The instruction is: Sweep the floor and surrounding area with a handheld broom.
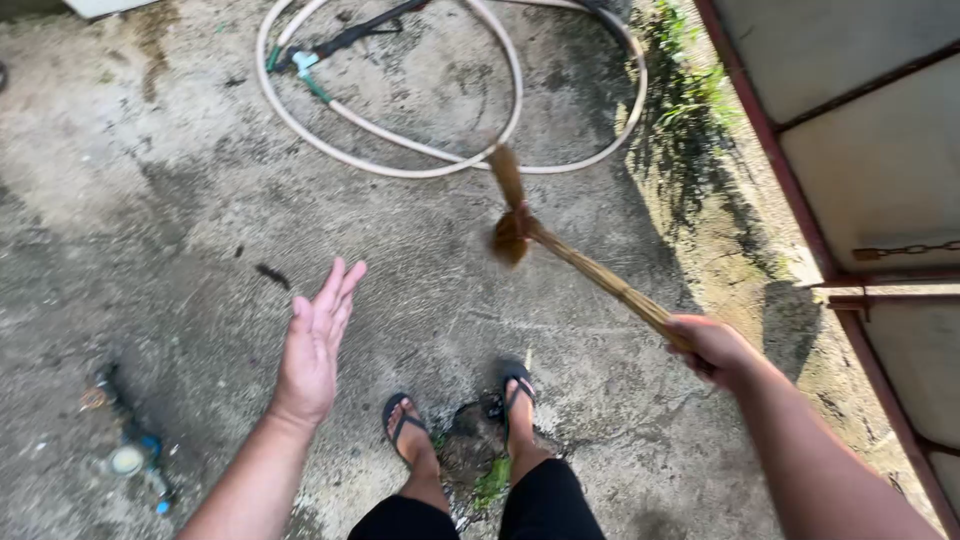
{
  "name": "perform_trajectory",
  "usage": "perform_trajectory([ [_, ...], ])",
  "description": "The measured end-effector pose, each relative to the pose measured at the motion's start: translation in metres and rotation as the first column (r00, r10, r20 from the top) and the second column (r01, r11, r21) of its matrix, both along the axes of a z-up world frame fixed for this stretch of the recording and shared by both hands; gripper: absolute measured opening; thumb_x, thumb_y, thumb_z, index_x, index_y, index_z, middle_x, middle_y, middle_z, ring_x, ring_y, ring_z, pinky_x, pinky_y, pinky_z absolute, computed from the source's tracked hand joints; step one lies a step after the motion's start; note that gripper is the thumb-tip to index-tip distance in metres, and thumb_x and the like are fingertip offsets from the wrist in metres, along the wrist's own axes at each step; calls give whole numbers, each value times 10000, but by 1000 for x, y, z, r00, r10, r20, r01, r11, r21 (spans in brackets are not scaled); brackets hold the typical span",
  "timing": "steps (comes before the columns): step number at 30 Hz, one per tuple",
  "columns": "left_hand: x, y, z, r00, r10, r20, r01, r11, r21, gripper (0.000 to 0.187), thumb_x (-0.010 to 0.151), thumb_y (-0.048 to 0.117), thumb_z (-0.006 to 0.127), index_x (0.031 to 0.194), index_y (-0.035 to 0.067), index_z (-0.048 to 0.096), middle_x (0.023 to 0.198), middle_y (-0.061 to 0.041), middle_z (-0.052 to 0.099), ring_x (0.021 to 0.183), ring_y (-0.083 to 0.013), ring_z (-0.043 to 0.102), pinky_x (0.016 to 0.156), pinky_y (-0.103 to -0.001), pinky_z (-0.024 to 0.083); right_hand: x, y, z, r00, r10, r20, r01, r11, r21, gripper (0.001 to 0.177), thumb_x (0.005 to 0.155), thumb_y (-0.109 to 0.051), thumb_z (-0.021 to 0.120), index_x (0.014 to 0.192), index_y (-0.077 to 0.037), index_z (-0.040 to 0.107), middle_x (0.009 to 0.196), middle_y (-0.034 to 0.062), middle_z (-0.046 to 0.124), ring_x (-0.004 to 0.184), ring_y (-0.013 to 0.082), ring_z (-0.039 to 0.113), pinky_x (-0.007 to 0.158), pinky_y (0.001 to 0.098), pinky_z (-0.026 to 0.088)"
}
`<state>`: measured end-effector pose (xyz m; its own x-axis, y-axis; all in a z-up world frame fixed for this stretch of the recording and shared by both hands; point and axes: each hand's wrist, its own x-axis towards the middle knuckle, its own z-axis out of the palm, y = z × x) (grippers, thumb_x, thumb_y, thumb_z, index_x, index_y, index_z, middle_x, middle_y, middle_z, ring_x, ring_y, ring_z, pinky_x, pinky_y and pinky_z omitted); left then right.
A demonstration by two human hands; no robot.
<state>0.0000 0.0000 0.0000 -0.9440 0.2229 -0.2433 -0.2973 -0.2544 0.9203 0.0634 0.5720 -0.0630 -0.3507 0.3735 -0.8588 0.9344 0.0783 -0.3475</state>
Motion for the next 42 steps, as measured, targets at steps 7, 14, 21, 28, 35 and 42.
perform_trajectory([
  [7, -8, 47, -1, 1000, 15, 1, -15, 995, -102, 921, 979, 697, 145, 1626, 43, 183, 1692, -125, 325, 1617, -297, 192, 1286, -440, 78, 54, 222, 16, 998, 6, 69, -23, 969, 248, 284, 954, -363, 628, 1073, -122, 719, 704, 91, 549, 501, 197, 395, 433, 368, 286],
  [14, -21, 108, -9, 991, 81, 103, -57, 975, -216, 866, 978, 652, 102, 1623, 80, 190, 1679, -128, 339, 1595, -301, 231, 1279, -446, 111, 27, 371, -119, 974, -219, 63, 200, 955, 218, 253, 938, -317, 681, 898, -81, 598, 706, 105, 570, 561, 207, 440, 486, 374, 342],
  [21, -80, 160, 6, 995, 77, -55, -88, 968, -235, 906, 998, 700, 123, 1639, 62, 180, 1696, -184, 328, 1607, -331, 241, 1303, -467, 111, -90, 242, -213, 972, 53, 230, -98, 977, 189, 462, 931, -484, 737, 1086, -52, 691, 787, 162, 670, 558, 193, 586, 537, 339, 522],
  [28, -87, 191, 23, 987, 134, -92, -147, 977, -155, 913, 986, 701, 144, 1647, 73, 199, 1676, -174, 366, 1597, -329, 252, 1280, -480, 94, -130, 14, -100, 938, 344, -37, -344, 939, 0, 343, 1027, -292, 602, 1159, 10, 699, 672, 88, 596, 456, 149, 465, 412, 327, 371],
  [35, -51, 150, 26, 959, 269, -86, -279, 952, -128, 860, 1007, 660, 215, 1633, 72, 217, 1702, -139, 298, 1598, -317, 229, 1276, -472, 95, -176, 33, -95, 975, 221, -26, -217, 921, -323, 236, 973, -237, 615, 1142, -74, 641, 684, 27, 558, 474, 110, 424, 394, 284, 325],
  [42, 3, 75, 18, 903, 429, -23, -425, 885, -190, 842, 1005, 656, 170, 1627, 93, 240, 1661, -150, 365, 1580, -294, 267, 1281, -446, 118, -247, 119, 7, 937, 349, -5, -347, 932, -107, 289, 974, -330, 626, 1103, -72, 644, 703, 49, 580, 457, 105, 390, 387, 267, 325],
])
